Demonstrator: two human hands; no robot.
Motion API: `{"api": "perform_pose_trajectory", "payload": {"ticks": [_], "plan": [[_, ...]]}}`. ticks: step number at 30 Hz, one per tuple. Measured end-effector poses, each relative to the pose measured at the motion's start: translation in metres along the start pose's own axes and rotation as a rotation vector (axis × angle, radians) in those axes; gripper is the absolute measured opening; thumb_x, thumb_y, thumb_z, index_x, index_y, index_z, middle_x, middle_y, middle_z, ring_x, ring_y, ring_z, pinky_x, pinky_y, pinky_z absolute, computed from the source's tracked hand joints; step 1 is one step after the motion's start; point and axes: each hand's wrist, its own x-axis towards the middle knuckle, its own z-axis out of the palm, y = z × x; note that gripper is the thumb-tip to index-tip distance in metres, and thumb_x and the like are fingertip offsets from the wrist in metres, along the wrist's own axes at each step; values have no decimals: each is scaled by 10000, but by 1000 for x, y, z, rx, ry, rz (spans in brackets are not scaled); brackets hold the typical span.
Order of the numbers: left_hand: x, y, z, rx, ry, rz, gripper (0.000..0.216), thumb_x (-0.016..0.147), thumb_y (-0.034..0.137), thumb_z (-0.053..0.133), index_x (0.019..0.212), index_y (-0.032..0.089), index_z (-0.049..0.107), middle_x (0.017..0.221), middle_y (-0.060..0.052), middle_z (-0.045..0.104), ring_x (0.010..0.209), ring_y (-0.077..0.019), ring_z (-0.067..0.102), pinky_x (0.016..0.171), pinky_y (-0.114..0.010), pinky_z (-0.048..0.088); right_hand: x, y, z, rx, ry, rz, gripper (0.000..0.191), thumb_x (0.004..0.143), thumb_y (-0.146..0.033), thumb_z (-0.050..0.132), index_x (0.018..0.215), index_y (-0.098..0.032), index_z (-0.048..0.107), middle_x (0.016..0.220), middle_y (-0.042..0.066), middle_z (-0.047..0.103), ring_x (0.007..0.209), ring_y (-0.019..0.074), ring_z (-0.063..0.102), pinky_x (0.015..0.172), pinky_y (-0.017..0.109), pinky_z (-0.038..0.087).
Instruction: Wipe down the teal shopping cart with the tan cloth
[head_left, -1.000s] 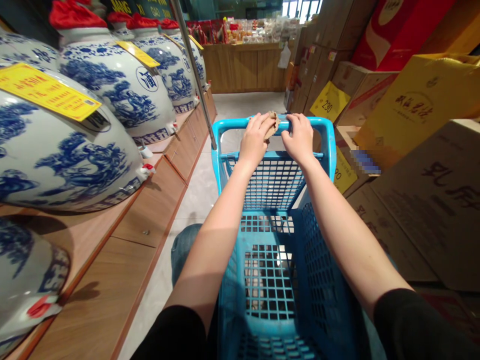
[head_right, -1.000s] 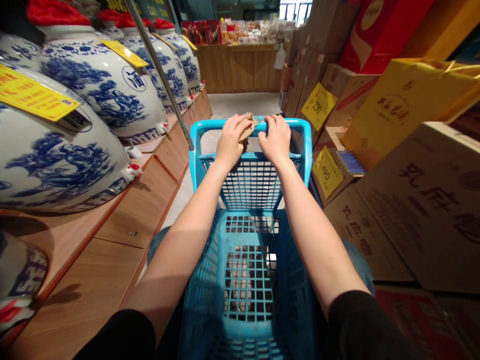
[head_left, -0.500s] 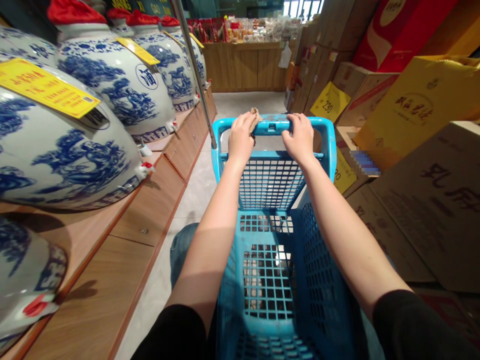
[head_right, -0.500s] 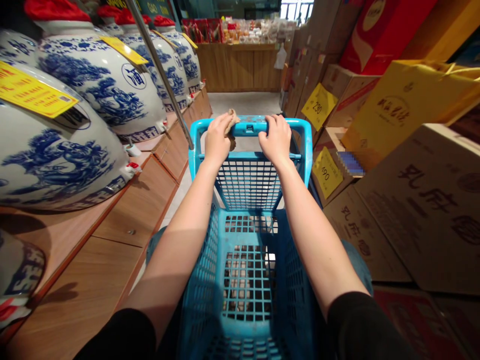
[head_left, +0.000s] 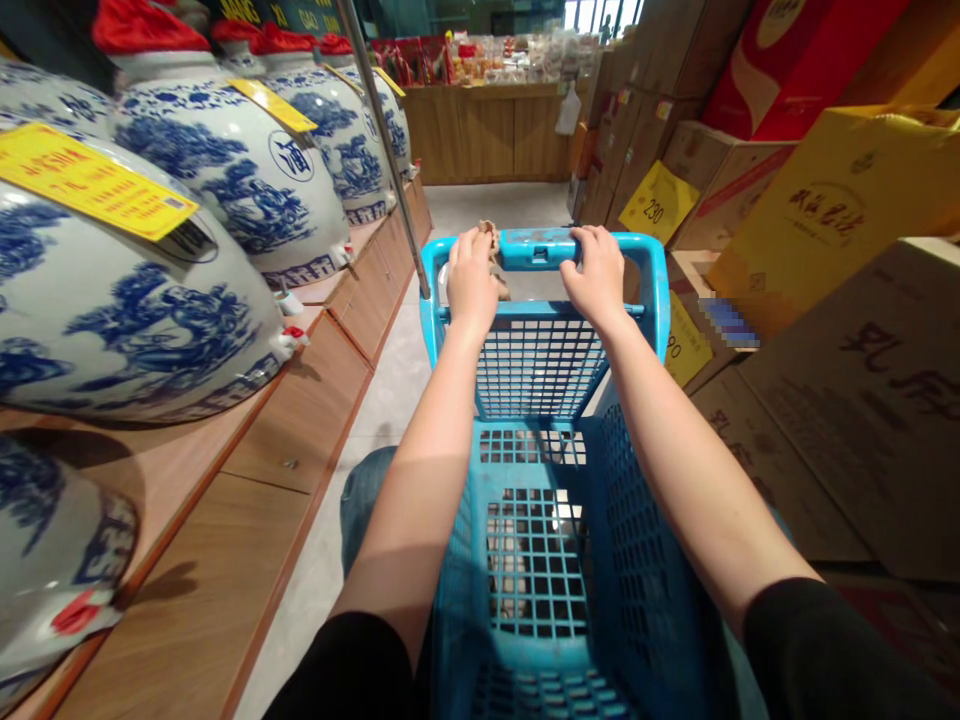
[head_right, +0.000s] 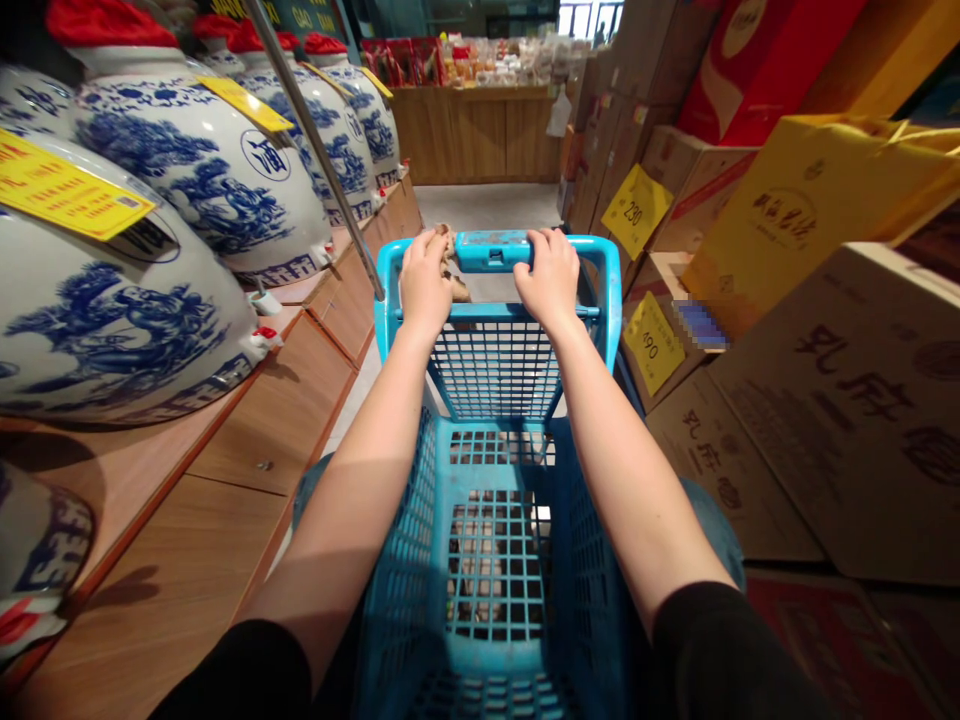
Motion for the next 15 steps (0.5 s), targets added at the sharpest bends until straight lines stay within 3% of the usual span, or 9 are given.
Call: {"api": "perform_pose_trajectory", "payload": {"ticks": [4,9,15], "plan": [[2,-11,-2,-15,79,-29,456,931,160,569,1357,294,663,1551,-63,580,1578,-303,385,1353,-508,261,0,-3,-1,-6,-15,11,532,841,-194,486,1362,-231,589,1457,158,595,1445,367,460,1209,652,364],[6,-4,10,-99,-74,86,476,950,143,536,1373,328,653,1608,-30,538,1571,-296,405,1348,-519,259,0,-4,-3,14,-14,22,537,834,-190,485,1358,-243,592,1449,152,603,1440,371,459,1201,661,365],[-1,29,13,-75,-207,230,537,943,78,483,1388,330,646,1588,-6,571,1590,-279,377,1345,-548,255,0,-1,-3,11,-16,12,533,836,-202,489,1357,-248,591,1452,147,601,1431,365,470,1199,648,370]]}}
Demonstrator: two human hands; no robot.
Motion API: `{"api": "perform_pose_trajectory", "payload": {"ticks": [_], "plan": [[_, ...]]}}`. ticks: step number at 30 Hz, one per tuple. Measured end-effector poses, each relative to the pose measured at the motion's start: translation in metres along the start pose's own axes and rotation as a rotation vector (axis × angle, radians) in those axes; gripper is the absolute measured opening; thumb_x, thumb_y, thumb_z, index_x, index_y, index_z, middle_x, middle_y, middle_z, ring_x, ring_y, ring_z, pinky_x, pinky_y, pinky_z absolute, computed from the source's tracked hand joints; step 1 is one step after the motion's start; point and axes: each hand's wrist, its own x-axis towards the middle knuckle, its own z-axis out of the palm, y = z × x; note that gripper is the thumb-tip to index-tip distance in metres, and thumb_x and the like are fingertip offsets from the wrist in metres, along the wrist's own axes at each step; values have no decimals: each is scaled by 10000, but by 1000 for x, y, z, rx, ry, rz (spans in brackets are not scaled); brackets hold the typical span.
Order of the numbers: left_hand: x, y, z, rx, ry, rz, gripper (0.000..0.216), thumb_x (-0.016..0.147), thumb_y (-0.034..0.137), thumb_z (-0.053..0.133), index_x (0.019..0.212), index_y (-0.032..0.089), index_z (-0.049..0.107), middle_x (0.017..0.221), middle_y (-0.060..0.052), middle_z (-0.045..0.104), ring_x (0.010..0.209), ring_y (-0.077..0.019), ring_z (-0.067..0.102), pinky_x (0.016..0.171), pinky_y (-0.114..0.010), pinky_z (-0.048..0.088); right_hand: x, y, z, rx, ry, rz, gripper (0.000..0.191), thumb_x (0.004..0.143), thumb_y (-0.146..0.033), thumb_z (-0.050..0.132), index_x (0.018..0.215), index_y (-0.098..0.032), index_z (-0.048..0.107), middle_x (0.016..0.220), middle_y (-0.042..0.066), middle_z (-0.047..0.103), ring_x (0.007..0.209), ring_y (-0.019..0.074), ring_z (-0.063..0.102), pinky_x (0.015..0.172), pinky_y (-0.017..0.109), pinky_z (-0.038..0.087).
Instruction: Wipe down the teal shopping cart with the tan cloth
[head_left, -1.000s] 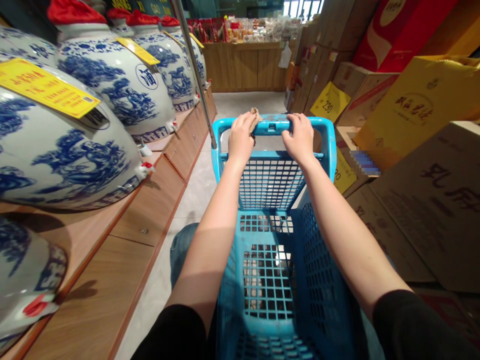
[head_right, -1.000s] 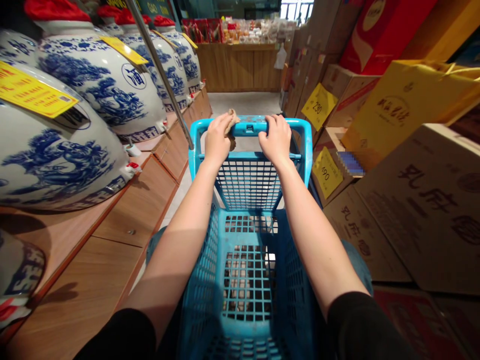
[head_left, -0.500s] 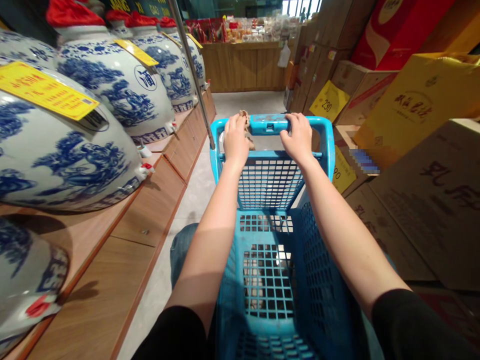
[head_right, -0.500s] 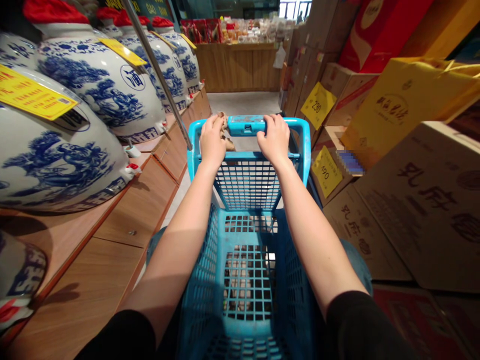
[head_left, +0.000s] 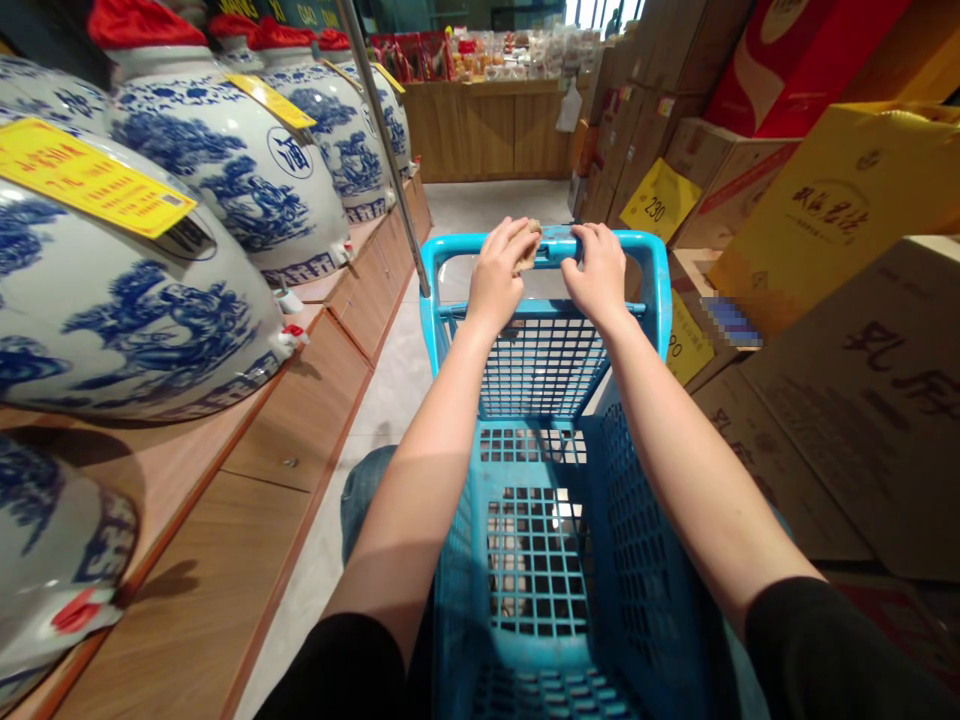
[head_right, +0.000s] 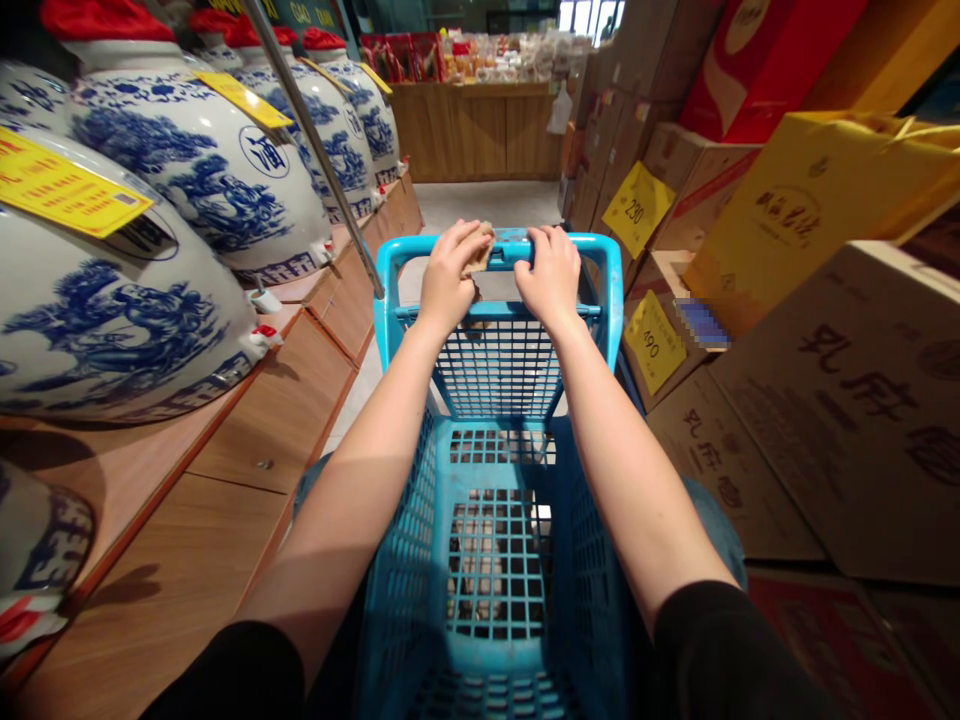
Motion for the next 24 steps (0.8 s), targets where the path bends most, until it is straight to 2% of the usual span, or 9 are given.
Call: {"api": "perform_pose_trajectory", "payload": {"ticks": [3,5,7,11,14,16,18,24], "plan": [[-3,20,5,76,-123,49,661,888,-2,447,1477,274,564,1611,-48,550,1589,-252,383,1346,-528,269,0,1,0,-8,1,-8,535,838,-202,485,1361,-244,592,1457,148,597,1425,365,479,1196,649,373],[-4,27,7,110,-127,28,705,858,-18,459,1513,237,505,1639,-80,513,1585,-246,391,1336,-503,309,0,1,0,-3,9,-13,536,836,-200,486,1358,-246,594,1449,147,603,1419,368,486,1190,656,377],[-3,27,4,133,-61,-34,638,887,20,490,1484,244,518,1656,-88,486,1597,-259,368,1335,-499,314,0,1,0,-1,14,-15,532,838,-204,489,1358,-250,594,1437,147,609,1418,372,486,1183,659,382],[-5,16,-11,155,173,-191,379,998,200,534,1347,303,639,1638,-61,482,1623,-318,288,1366,-506,232,0,2,0,-11,10,-19,531,845,-206,491,1365,-255,587,1432,146,610,1410,372,488,1179,656,388],[-7,10,-17,152,232,-263,343,1029,255,516,1329,322,667,1536,-52,542,1561,-321,390,1341,-467,311,1,1,0,-19,-4,-19,535,846,-201,485,1369,-252,584,1431,150,607,1405,370,485,1182,654,386],[-8,12,-15,158,212,-272,364,1034,227,481,1333,311,672,1496,-59,556,1507,-316,460,1318,-471,355,1,1,1,-20,-5,-14,536,844,-204,482,1368,-244,585,1434,152,603,1407,368,481,1184,648,388],[-7,17,-10,168,175,-246,400,1024,185,461,1348,289,670,1518,-74,548,1493,-317,470,1322,-492,339,0,1,1,-19,3,-13,535,842,-208,483,1366,-239,588,1435,151,601,1404,365,483,1183,644,393],[-3,31,3,183,8,-61,472,965,174,536,1414,267,650,1636,-54,496,1569,-340,354,1360,-566,212,0,1,1,-19,28,-18,528,831,-204,486,1344,-251,600,1424,138,615,1397,366,495,1173,654,402]]}}
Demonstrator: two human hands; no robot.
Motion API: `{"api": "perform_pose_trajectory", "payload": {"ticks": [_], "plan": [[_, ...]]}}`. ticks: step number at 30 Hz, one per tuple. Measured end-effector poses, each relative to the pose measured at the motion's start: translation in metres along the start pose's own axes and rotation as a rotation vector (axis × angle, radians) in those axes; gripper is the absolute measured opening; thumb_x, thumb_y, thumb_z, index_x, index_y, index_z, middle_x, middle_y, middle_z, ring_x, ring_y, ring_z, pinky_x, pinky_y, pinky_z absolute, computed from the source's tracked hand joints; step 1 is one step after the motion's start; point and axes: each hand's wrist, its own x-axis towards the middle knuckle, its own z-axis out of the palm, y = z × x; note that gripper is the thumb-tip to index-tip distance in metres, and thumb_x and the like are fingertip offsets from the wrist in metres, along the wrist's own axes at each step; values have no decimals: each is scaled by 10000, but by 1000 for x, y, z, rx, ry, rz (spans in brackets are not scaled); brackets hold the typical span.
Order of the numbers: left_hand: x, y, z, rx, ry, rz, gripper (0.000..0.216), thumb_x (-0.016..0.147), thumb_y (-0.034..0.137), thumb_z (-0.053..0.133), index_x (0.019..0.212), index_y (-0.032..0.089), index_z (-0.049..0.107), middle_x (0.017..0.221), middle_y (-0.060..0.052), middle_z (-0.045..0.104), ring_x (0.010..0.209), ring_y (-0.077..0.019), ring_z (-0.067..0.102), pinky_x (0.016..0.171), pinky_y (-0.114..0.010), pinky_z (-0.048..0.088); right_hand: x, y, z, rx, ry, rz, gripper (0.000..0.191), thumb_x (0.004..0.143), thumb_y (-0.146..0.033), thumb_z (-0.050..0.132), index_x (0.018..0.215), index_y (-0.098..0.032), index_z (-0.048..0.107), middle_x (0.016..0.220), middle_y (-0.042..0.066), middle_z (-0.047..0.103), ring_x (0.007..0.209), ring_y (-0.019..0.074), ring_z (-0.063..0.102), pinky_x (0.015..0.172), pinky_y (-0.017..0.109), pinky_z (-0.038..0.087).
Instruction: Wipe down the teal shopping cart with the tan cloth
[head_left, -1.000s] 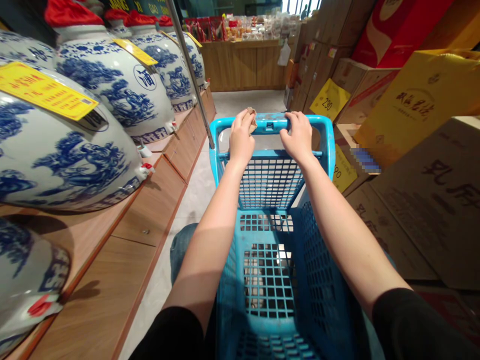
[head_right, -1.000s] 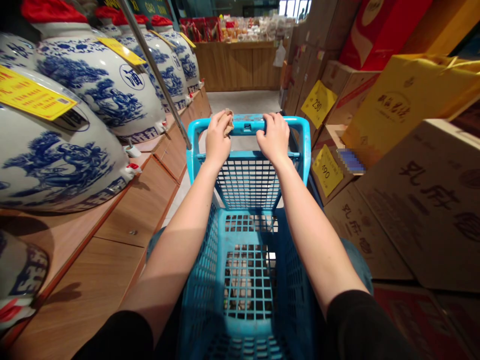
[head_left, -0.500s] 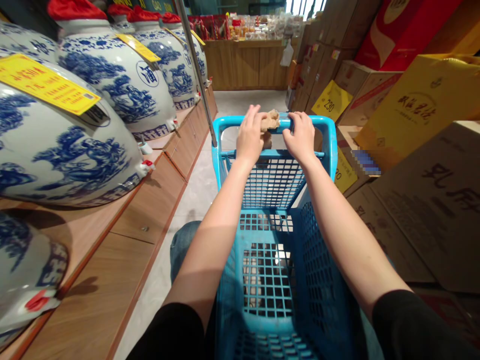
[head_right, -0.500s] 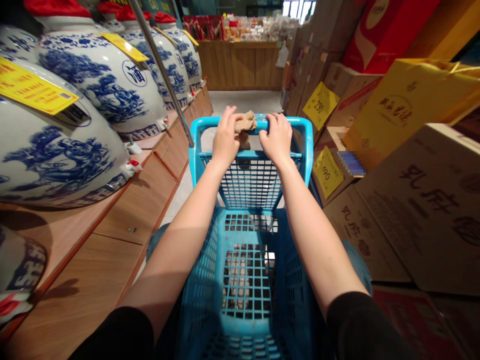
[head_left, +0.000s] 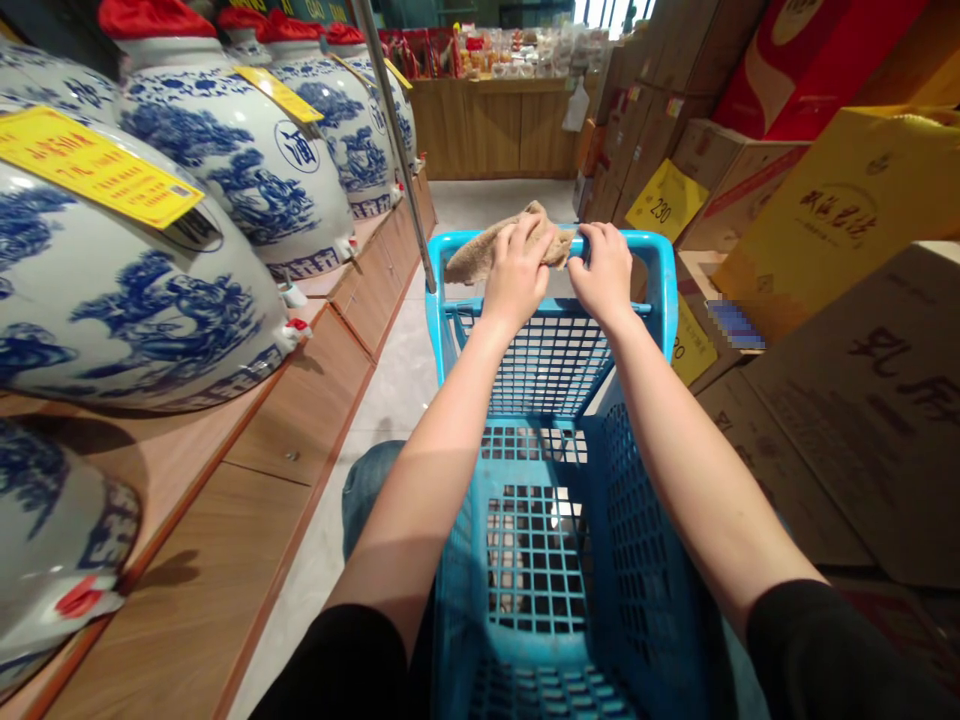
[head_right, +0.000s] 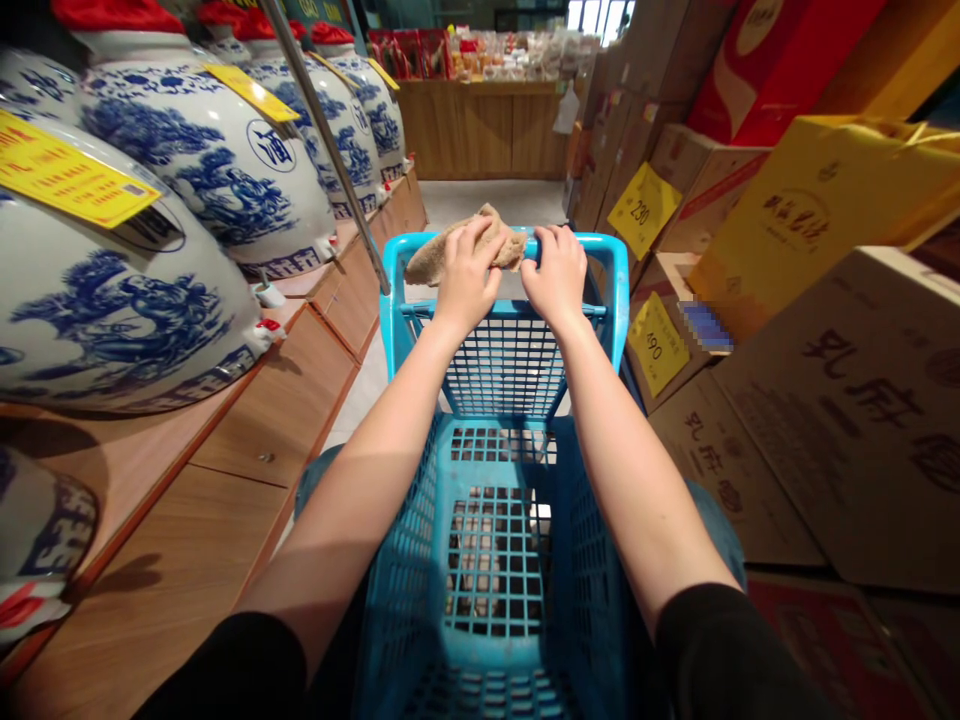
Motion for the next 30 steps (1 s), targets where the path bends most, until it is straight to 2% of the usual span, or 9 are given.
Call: {"api": "perform_pose_trajectory", "payload": {"ticks": [6,10,14,21,26,30], "plan": [[1,-17,2,-54,87,-117,412,999,356,602,1407,368,659,1654,-13,484,1639,-330,216,1348,-590,222,0,1,1,-4,-5,-4,517,841,-212,487,1344,-258,597,1426,139,615,1404,368,492,1171,653,402],[-2,-10,7,-73,52,-65,460,994,466,627,1436,339,645,1675,-36,461,1644,-343,215,1345,-595,205,0,2,2,3,-14,10,513,849,-219,492,1352,-251,594,1436,144,613,1416,371,486,1183,646,386],[0,-2,9,-38,-15,-18,479,985,461,643,1444,321,645,1665,-43,485,1635,-358,244,1348,-606,151,1,1,0,-5,-29,21,506,863,-221,485,1357,-243,594,1447,149,602,1423,364,479,1191,636,380],[4,-16,5,-77,68,-160,468,1038,469,543,1475,318,616,1645,-64,507,1639,-337,237,1337,-585,249,1,0,-1,5,-31,17,512,860,-222,487,1363,-256,578,1451,146,602,1427,370,475,1186,643,381],[3,-11,9,-78,42,-110,503,1040,565,519,1450,299,639,1658,-72,491,1635,-350,248,1337,-596,233,1,4,2,-25,-31,-3,477,903,-257,488,1374,-263,568,1457,142,595,1432,368,472,1184,633,389],[6,-22,7,-90,91,-136,470,1062,566,469,1405,316,671,1631,-59,525,1613,-314,315,1350,-554,219,2,6,3,-16,-16,-10,483,890,-247,494,1365,-266,577,1452,141,601,1424,367,477,1181,638,392]]}}
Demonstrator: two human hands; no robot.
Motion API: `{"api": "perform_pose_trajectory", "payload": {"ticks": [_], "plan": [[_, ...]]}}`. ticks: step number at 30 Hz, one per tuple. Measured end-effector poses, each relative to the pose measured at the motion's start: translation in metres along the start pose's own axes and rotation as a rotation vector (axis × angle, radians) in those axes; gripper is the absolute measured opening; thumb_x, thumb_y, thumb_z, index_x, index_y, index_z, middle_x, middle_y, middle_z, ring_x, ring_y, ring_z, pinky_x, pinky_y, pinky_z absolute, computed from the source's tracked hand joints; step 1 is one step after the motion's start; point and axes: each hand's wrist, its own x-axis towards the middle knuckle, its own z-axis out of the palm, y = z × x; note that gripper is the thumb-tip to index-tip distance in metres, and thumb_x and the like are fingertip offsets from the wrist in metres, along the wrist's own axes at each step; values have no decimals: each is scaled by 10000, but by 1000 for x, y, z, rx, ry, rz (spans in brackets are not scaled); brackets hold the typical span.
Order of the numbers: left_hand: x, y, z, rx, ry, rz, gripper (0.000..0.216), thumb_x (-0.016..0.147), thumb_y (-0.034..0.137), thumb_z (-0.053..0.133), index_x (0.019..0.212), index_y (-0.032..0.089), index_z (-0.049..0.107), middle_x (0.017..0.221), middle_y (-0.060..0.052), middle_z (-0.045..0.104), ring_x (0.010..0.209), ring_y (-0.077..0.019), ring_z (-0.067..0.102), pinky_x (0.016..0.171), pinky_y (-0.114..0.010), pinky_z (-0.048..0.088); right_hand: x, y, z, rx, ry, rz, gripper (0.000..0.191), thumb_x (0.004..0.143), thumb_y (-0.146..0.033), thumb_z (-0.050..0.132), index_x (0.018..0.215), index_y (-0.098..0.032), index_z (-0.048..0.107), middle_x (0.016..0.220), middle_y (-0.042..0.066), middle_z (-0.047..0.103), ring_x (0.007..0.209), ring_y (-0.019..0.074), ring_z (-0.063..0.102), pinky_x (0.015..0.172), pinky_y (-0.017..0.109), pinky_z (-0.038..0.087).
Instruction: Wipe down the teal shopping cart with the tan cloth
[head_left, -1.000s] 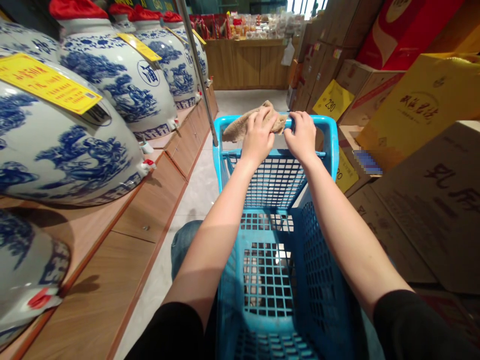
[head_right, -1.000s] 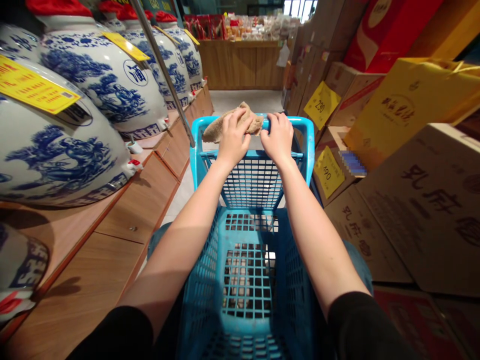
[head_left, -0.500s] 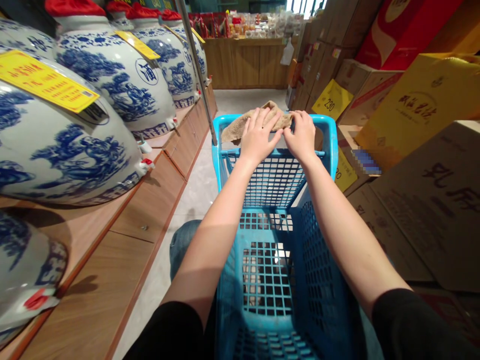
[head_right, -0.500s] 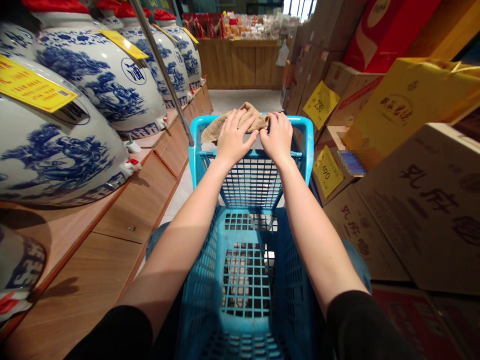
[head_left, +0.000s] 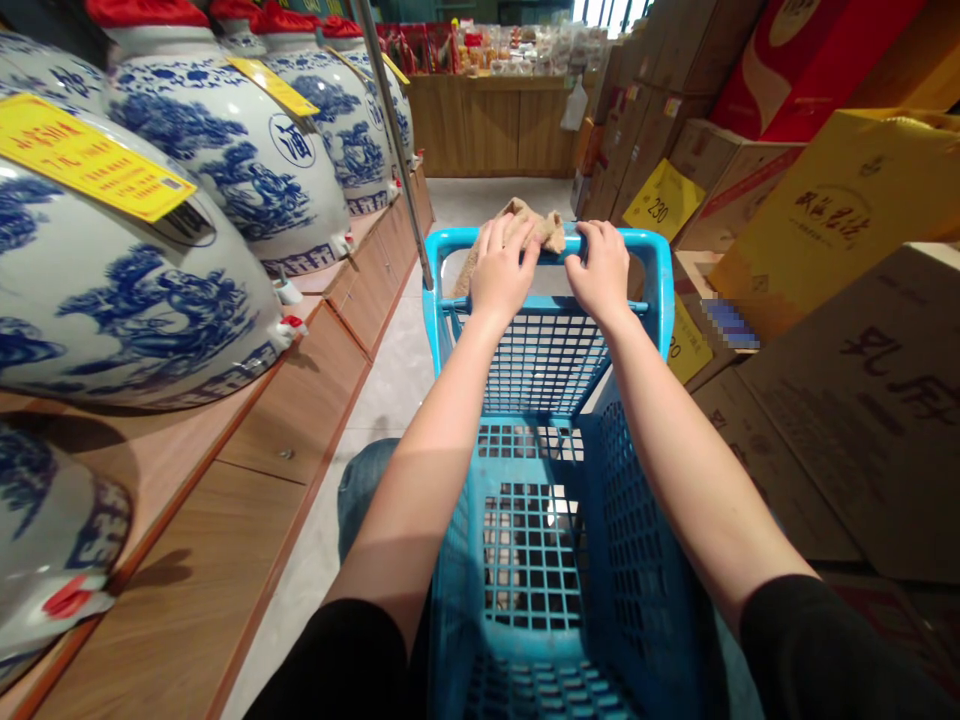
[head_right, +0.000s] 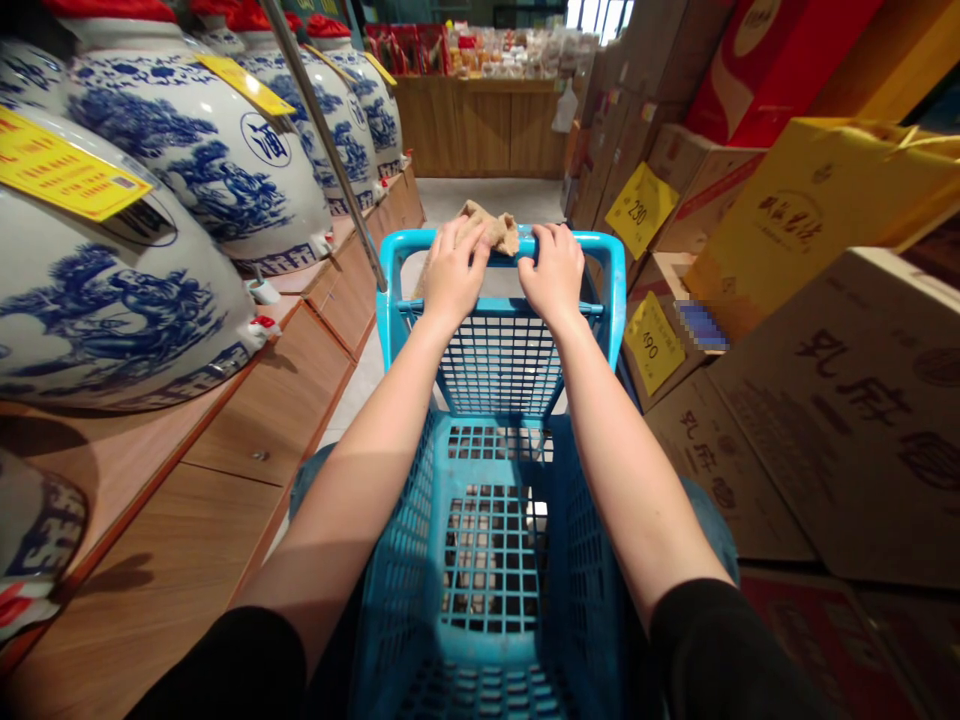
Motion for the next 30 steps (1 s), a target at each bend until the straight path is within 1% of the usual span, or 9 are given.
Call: {"api": "perform_pose_trajectory", "payload": {"ticks": [4,8,11,16,20,23,26,28,30], "plan": [[3,-10,-1,35,72,-71,450,1058,553,488,1394,325,681,1652,-46,492,1640,-324,251,1359,-578,147,-1,-3,-1,18,1,12,515,860,-226,494,1365,-259,587,1444,145,605,1414,374,486,1179,657,388],[-1,-2,3,17,-16,33,435,1043,563,519,1380,349,690,1639,-41,504,1643,-321,244,1357,-591,107,-1,-6,-3,37,0,21,482,884,-249,488,1354,-263,591,1438,144,609,1419,376,481,1177,657,386],[-1,3,3,15,-60,66,428,1049,556,515,1387,356,684,1620,-44,530,1631,-307,281,1353,-586,134,-1,-6,-5,30,-12,27,467,904,-259,486,1359,-255,589,1445,145,605,1428,369,471,1187,636,384],[1,-4,3,54,-26,49,461,1074,534,462,1420,305,662,1626,-86,522,1597,-306,357,1345,-556,209,0,-4,-4,-41,-47,22,504,899,-241,474,1391,-251,584,1464,147,587,1427,366,466,1182,630,393],[3,-9,4,49,-26,107,536,1069,588,424,1430,256,640,1600,-126,545,1563,-331,411,1330,-549,266,0,-1,0,-28,-11,1,521,878,-235,466,1385,-253,586,1446,145,595,1412,371,476,1163,642,408],[3,-5,-1,22,-12,132,590,1056,645,389,1438,257,616,1579,-137,558,1545,-341,435,1322,-541,291,0,1,2,-14,9,-11,523,868,-234,466,1376,-252,586,1430,145,605,1408,375,480,1157,644,412],[4,6,-8,-17,52,160,616,1043,688,348,1484,314,561,1617,-100,511,1583,-316,377,1338,-506,272,0,2,2,-34,5,-23,504,877,-245,466,1366,-248,587,1425,150,604,1402,376,486,1152,635,422],[5,10,-10,-64,135,160,617,1040,703,325,1529,370,498,1644,-56,474,1638,-273,259,1363,-467,221,0,2,1,-36,11,-37,484,887,-257,466,1354,-258,591,1417,144,608,1391,374,492,1145,637,430],[8,6,-7,-120,211,107,622,1046,705,306,1554,379,455,1653,-34,455,1670,-240,144,1381,-449,160,0,2,1,-27,20,-41,473,889,-259,466,1345,-264,592,1409,138,613,1383,373,493,1140,644,433]]}}
